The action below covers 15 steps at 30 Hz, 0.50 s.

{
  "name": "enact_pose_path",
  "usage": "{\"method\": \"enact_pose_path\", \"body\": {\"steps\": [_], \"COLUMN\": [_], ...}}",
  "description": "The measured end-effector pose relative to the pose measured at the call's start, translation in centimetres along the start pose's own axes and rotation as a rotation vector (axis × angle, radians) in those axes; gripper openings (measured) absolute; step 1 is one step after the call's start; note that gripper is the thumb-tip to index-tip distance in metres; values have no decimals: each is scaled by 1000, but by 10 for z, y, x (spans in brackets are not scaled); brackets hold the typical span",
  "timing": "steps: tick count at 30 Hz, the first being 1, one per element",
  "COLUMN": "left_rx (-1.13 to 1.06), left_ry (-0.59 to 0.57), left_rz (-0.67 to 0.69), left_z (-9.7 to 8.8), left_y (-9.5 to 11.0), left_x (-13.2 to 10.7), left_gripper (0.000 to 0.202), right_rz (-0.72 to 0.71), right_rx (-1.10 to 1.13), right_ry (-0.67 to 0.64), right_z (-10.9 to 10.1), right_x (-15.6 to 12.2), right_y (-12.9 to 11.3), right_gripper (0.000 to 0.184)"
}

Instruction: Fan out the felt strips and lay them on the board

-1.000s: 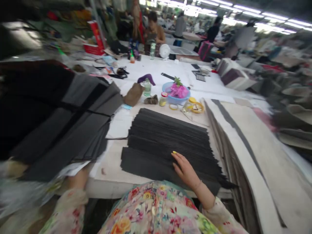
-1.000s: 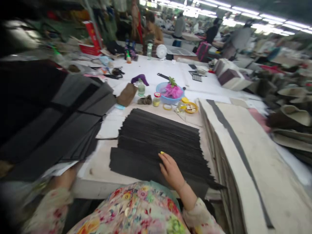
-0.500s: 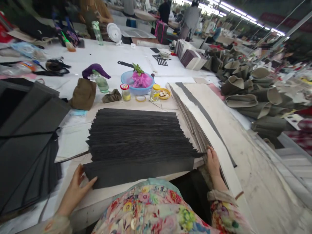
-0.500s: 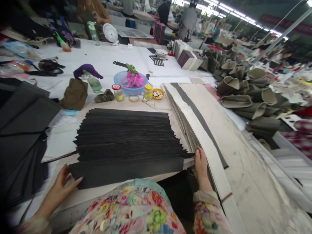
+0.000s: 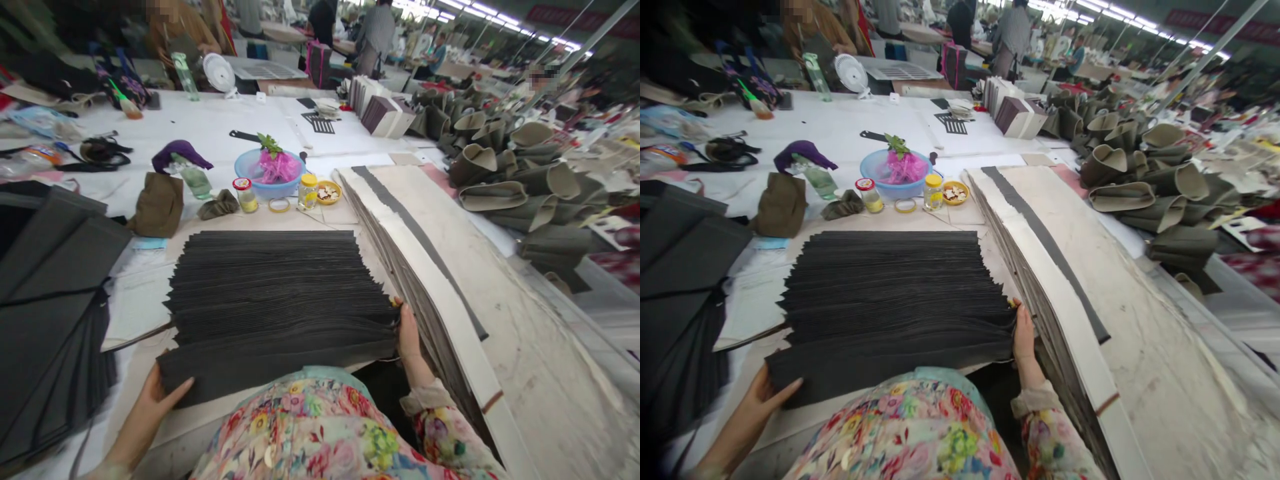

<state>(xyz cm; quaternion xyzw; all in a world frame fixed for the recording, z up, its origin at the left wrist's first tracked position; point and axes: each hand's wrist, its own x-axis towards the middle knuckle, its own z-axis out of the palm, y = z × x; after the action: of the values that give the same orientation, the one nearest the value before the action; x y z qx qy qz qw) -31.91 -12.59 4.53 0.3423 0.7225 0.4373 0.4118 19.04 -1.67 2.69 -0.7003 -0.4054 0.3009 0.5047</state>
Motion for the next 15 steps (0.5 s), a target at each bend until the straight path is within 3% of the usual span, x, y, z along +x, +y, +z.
{"method": "enact_pose_path", "body": {"steps": [3, 7, 15], "left_rx": [-5, -7, -22], "left_ry": [74, 41, -5], "left_rz": [-56, -84, -14], "left_z": [-12, -11, 14], "left_y": [-10, -13, -1], "left_x": [4, 6, -9], "left_gripper": [86, 86, 85], "right_rz": [53, 120, 157], "right_rx": [-7, 23, 80], "right_ry": [34, -105, -315], "right_z": [-23, -47, -32], "right_x": [4, 6, -4], "right_y": [6, 24, 34], "right_gripper": [58, 53, 49]}}
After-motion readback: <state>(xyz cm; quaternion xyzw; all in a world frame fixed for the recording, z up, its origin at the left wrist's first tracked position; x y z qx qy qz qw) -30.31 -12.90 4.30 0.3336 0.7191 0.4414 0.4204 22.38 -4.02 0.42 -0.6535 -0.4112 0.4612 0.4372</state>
